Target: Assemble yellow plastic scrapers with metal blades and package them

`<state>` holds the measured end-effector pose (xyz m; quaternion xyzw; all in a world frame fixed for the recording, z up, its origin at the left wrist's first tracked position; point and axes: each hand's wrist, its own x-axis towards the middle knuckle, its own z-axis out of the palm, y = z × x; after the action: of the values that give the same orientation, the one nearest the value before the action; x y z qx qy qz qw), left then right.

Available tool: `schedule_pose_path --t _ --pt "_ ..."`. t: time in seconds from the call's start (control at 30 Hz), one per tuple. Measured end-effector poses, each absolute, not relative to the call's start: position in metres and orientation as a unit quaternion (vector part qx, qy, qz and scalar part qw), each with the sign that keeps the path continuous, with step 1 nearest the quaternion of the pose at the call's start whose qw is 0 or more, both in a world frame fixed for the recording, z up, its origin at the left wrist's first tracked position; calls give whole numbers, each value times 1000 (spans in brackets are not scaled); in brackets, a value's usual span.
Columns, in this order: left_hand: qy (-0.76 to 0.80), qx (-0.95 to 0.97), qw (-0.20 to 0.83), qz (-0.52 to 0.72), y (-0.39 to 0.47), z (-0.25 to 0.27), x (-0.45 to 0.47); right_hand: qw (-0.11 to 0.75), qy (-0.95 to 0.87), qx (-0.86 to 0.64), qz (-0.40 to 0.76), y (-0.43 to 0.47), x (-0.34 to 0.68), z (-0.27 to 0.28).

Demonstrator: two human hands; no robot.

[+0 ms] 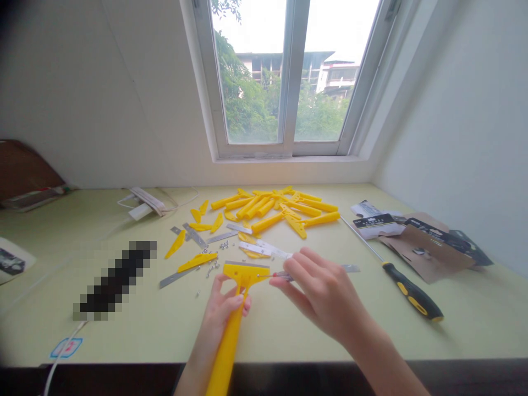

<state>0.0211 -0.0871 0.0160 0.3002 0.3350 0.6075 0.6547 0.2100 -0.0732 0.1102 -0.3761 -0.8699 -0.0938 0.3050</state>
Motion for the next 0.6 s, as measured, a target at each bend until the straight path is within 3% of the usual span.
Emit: schedule_pose_path --t 0.6 --pt "332 300 647 617 -87 17 23 327 -843 -417 -90 -74 210 107"
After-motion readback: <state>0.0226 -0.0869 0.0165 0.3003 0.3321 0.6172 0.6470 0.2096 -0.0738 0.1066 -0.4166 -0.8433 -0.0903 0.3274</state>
